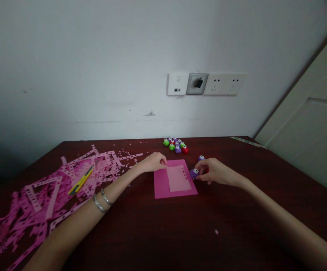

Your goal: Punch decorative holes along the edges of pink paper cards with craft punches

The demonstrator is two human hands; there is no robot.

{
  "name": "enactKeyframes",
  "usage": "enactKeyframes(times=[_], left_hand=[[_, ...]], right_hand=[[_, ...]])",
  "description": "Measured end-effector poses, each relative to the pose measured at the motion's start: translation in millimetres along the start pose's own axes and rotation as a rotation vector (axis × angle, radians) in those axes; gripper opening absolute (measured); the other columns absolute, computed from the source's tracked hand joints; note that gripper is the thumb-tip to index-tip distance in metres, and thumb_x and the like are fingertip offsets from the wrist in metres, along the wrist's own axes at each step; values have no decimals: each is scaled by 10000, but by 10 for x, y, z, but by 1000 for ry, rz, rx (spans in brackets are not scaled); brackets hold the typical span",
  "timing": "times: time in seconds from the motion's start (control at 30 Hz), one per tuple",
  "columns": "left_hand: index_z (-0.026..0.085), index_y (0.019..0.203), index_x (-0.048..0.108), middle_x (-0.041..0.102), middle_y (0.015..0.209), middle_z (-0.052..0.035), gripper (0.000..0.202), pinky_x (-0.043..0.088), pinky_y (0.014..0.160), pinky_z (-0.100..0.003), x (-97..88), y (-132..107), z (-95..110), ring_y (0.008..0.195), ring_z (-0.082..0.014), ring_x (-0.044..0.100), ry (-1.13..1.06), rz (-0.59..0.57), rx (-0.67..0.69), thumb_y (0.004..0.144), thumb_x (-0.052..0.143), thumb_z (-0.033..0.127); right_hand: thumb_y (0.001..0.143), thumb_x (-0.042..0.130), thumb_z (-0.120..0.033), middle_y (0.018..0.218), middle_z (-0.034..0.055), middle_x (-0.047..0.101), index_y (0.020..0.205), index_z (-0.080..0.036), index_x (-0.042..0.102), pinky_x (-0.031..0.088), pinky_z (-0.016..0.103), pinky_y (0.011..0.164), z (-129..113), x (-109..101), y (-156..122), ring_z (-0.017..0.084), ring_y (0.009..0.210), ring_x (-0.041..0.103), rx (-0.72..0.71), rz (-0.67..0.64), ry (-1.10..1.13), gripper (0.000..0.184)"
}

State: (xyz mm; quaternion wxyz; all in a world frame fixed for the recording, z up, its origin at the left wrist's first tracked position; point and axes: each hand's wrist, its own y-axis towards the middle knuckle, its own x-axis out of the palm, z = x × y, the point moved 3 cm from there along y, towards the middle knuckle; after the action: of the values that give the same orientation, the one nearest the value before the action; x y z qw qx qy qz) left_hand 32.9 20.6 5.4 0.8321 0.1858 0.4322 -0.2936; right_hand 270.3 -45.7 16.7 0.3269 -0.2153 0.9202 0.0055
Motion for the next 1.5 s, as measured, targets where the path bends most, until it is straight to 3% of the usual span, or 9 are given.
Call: enactKeyframes(times=[0.33,0.5,0.8,1.03,1.3,1.5], left_hand=[[151,762,645,645,770,-51,210,408,606,-238,88,4,-11,682,-152,579,39,9,-12,652,651,330],[139,731,646,642,722,-48,163,409,584,-235,131,23,-16,644,-145,573,-19,-7,-32,654,642,282],[115,694,665,657,700,-65,117,426,576,-242,188,56,-63,645,-162,590,-102,16,-188,615,645,200],[118,674,663,651,685,-40,109,417,592,-237,207,76,-96,643,-142,572,-115,31,-197,587,646,181],[123,747,659,535,475,30,174,360,473,-234,84,26,-121,446,-87,462,-470,-64,-313,586,640,186],[119,767,683,537,501,10,196,331,430,-232,-18,-29,-129,425,-73,433,-486,-107,-337,615,632,231]], right_hand=[[662,669,-245,696,35,656,809,-156,634,516,223,411,58,4,18,128,529,585,-3,-21,11,175],[671,653,-216,698,33,653,809,-153,640,510,213,403,7,28,-1,122,527,582,16,-28,6,152],[670,645,-191,691,36,649,820,-150,641,516,222,403,-20,66,-12,127,521,581,23,-51,-11,155],[696,640,-216,749,47,642,894,-120,617,531,225,448,-2,69,-5,120,565,586,68,-129,-63,221],[712,622,-203,752,44,633,910,-112,595,528,216,454,-1,79,1,116,571,584,66,-146,-61,219],[714,632,-224,759,46,631,910,-117,600,529,207,461,-15,108,4,120,596,588,51,-151,-55,226]])
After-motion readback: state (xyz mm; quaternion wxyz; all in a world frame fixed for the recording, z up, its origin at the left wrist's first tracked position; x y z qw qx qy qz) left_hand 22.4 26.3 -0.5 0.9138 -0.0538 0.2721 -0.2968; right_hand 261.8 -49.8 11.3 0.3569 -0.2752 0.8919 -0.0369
